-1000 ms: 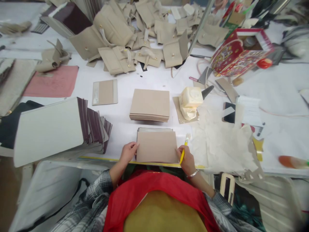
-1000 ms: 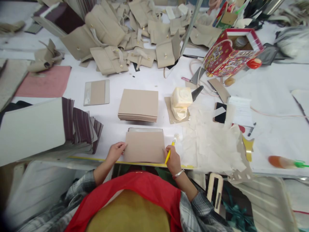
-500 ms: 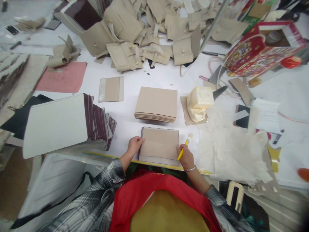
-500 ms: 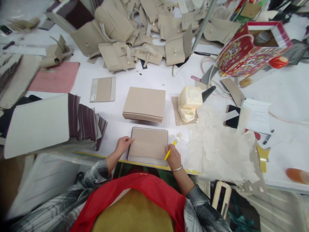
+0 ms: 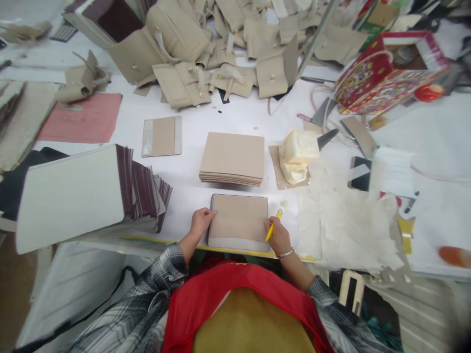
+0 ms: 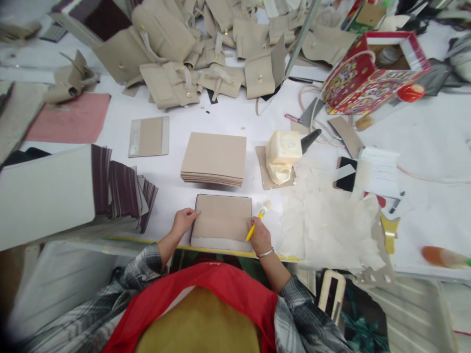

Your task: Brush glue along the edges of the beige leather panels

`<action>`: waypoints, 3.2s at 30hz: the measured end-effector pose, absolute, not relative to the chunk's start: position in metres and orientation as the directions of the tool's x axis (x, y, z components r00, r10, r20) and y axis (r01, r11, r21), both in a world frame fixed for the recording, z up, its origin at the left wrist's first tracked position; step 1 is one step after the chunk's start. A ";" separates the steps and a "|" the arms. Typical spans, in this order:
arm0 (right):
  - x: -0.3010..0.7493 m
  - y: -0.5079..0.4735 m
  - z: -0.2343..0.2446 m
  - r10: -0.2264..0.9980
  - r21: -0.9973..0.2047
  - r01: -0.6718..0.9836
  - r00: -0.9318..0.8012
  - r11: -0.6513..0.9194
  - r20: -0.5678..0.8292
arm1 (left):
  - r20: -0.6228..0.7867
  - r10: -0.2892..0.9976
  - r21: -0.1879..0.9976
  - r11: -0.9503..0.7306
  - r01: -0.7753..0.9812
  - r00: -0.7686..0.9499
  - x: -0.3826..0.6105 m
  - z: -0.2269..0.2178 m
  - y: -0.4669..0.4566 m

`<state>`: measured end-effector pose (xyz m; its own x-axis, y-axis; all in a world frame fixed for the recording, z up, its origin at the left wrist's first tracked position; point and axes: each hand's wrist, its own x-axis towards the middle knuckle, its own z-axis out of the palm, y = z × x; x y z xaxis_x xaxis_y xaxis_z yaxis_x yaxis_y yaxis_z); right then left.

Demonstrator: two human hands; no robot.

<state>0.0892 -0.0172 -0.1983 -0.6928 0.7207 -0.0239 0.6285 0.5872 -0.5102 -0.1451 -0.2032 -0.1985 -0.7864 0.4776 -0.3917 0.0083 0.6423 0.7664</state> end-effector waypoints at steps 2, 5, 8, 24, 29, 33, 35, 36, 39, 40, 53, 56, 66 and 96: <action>0.089 -0.017 -0.196 0.709 -0.489 0.634 -0.704 0.599 -0.043 | -0.393 0.489 0.761 0.648 0.023 -0.779 -0.145 -0.199 -0.205; 0.089 -0.017 -0.194 0.693 -0.447 0.644 -0.718 0.621 -0.070 | -0.397 0.491 0.742 0.669 0.044 -0.775 -0.145 -0.202 -0.205; 0.088 -0.017 -0.194 0.681 -0.401 0.654 -0.726 0.641 -0.095 | -0.424 0.470 0.731 0.682 0.014 -0.774 -0.145 -0.204 -0.203; 0.082 -0.016 -0.192 0.643 -0.289 0.654 -0.752 0.699 -0.147 | -0.378 0.527 0.701 0.700 0.137 -0.761 -0.149 -0.198 -0.198; 0.074 -0.013 -0.178 0.664 -0.118 0.691 -0.720 0.713 -0.203 | -0.391 0.553 0.571 0.773 0.278 -0.736 -0.163 -0.188 -0.197; 0.079 0.001 -0.160 0.705 -0.076 0.717 -0.695 0.693 -0.140 | -0.282 0.606 0.362 0.785 0.502 -0.744 -0.167 -0.172 -0.202; 0.086 0.009 -0.148 0.731 -0.133 0.728 -0.681 0.672 -0.033 | -0.119 0.702 0.335 0.694 0.637 -0.702 -0.160 -0.164 -0.202; 0.089 0.013 -0.141 0.746 -0.181 0.731 -0.666 0.658 0.022 | -0.042 0.757 0.335 0.625 0.705 -0.652 -0.154 -0.160 -0.202; 0.095 0.017 -0.113 0.782 -0.396 0.691 -0.609 0.604 0.129 | 0.058 0.905 0.348 0.377 0.858 -0.421 -0.128 -0.157 -0.196; 0.093 0.016 -0.104 0.796 -0.496 0.656 -0.592 0.569 0.131 | 0.049 0.937 0.353 0.307 0.884 -0.345 -0.119 -0.158 -0.194; -0.051 -0.042 -0.155 0.638 -0.901 0.411 -0.659 -0.137 -0.397 | -0.110 0.948 0.318 0.317 0.893 -0.297 -0.090 -0.179 -0.191; -0.014 -0.012 -0.162 0.734 -0.887 0.436 -0.551 -0.153 -0.398 | -0.076 0.954 0.333 0.297 0.895 -0.289 -0.089 -0.181 -0.194; 0.165 0.039 -0.148 0.918 -0.722 0.671 -0.374 0.167 -0.134 | -0.058 0.959 0.303 0.282 0.910 -0.278 -0.086 -0.185 -0.191; 0.153 0.000 -0.068 0.607 -0.787 0.348 -0.793 0.510 0.043 | 0.006 0.992 0.807 -0.081 0.585 0.130 -0.034 -0.078 -0.091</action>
